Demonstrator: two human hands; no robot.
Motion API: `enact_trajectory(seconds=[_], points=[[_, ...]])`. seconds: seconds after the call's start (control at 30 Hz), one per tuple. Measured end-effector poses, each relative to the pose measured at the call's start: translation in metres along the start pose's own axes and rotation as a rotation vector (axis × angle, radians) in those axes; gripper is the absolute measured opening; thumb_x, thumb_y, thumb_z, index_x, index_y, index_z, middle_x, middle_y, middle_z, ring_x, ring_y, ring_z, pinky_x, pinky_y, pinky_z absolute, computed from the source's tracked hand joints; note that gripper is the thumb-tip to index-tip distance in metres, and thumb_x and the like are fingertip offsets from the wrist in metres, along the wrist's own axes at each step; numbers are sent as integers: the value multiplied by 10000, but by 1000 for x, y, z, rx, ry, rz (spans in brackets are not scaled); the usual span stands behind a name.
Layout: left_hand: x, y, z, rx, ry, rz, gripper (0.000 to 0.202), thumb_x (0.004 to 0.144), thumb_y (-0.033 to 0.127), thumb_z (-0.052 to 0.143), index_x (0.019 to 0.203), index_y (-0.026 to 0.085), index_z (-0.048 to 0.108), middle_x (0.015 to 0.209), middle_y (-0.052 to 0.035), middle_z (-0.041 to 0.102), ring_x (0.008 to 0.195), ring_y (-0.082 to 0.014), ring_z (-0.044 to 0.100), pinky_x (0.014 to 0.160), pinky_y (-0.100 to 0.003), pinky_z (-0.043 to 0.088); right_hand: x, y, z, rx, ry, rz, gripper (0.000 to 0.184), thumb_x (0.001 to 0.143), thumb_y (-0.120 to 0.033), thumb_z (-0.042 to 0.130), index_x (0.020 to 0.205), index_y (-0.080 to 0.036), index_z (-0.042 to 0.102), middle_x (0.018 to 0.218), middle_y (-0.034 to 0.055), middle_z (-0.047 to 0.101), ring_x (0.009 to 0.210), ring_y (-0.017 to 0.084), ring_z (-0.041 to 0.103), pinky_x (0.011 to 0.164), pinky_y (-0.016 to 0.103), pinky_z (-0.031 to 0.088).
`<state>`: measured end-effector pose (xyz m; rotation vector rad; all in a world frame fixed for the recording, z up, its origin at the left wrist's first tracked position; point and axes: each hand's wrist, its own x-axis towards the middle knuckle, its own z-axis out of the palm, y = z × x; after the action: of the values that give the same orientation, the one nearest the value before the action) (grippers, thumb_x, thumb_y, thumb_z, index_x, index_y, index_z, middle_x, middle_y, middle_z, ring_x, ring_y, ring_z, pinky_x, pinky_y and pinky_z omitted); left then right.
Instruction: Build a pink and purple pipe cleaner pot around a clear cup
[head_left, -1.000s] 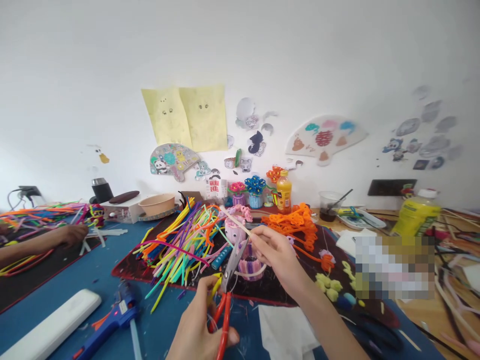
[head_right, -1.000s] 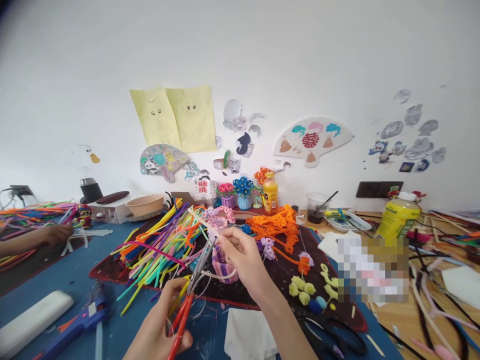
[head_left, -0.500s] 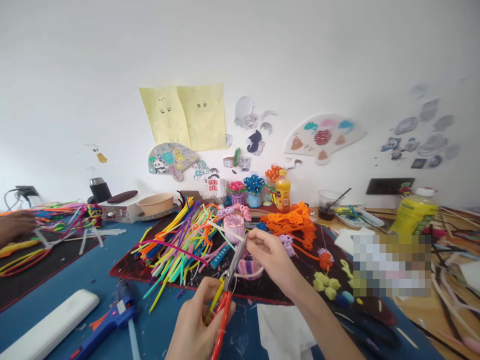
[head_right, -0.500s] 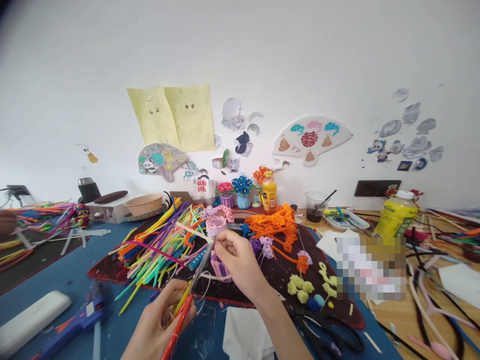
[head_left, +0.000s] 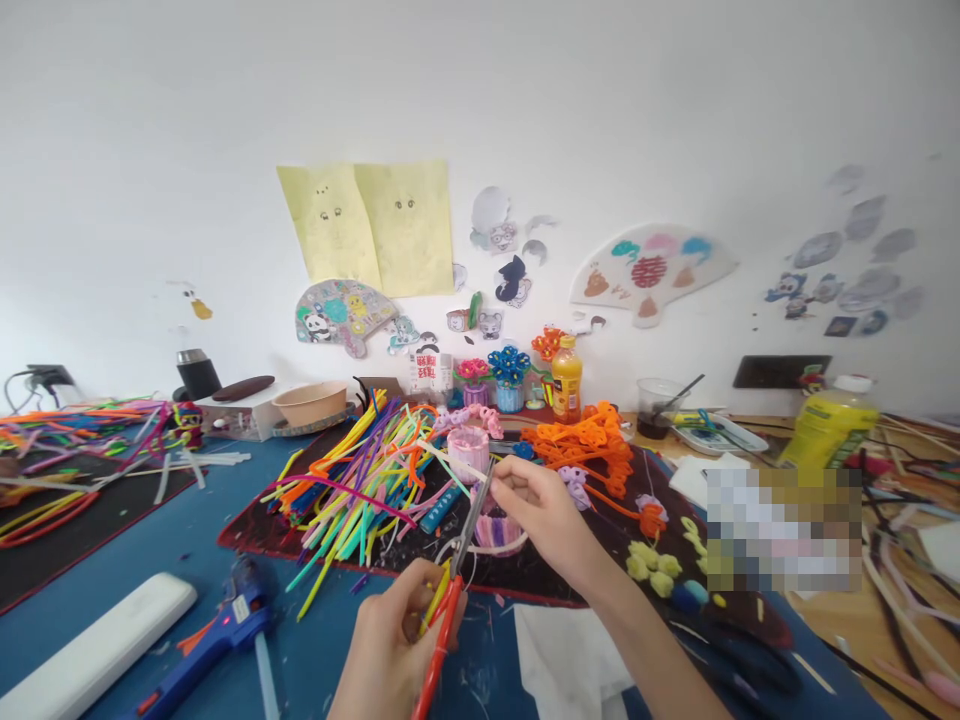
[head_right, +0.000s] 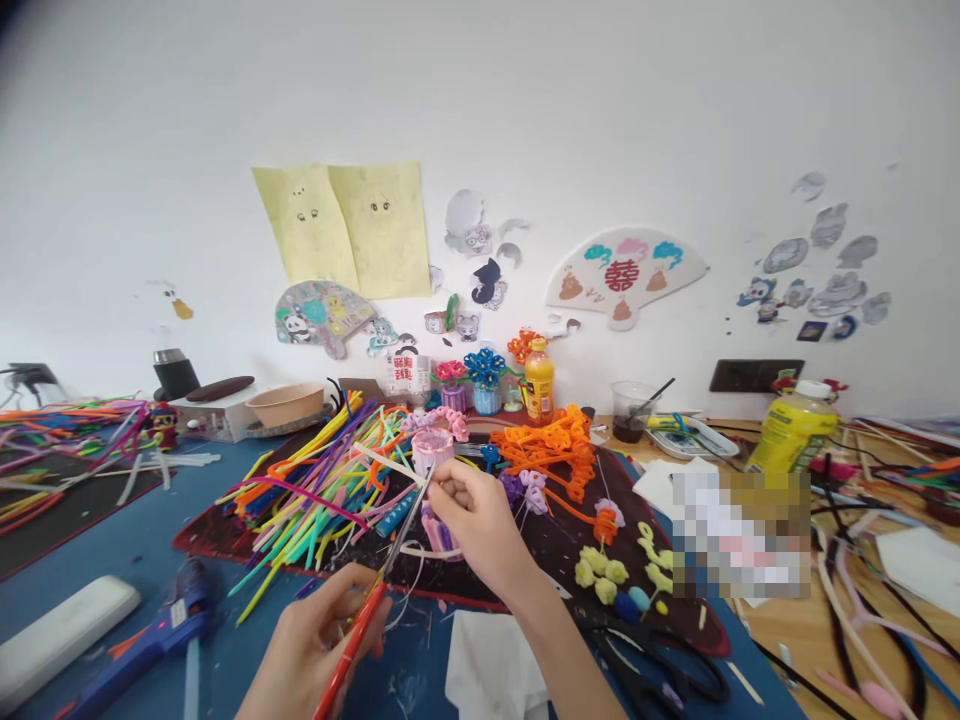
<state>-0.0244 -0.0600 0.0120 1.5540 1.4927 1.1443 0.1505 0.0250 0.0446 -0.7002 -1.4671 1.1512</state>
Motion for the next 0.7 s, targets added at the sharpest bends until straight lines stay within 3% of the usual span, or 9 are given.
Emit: enact_trajectory(seconds=[0.27, 0.57, 0.7], points=[[0, -2, 0, 70, -33, -48, 553, 822, 714, 543, 667, 192, 643, 461, 31, 511, 334, -84, 372, 323, -205, 221, 0, 0, 0, -57, 21, 8, 239, 848, -399, 652, 719, -206, 595, 648, -27, 564, 612, 135, 518, 579, 243, 410], [2, -8, -3, 124, -95, -67, 551, 807, 717, 563, 606, 205, 556, 428, 22, 523, 338, -108, 489, 327, -181, 302, -1, -2, 6, -125, 17, 3, 249, 862, -412, 591, 721, -212, 542, 655, -23, 543, 629, 147, 523, 593, 253, 416], [0, -10, -2, 157, -63, -92, 572, 793, 746, 548, 622, 201, 560, 419, 18, 540, 342, -109, 510, 331, -171, 309, -1, 0, 12, -164, 21, 2, 246, 867, -420, 559, 739, -211, 536, 646, -29, 513, 594, 138, 475, 561, 250, 376]])
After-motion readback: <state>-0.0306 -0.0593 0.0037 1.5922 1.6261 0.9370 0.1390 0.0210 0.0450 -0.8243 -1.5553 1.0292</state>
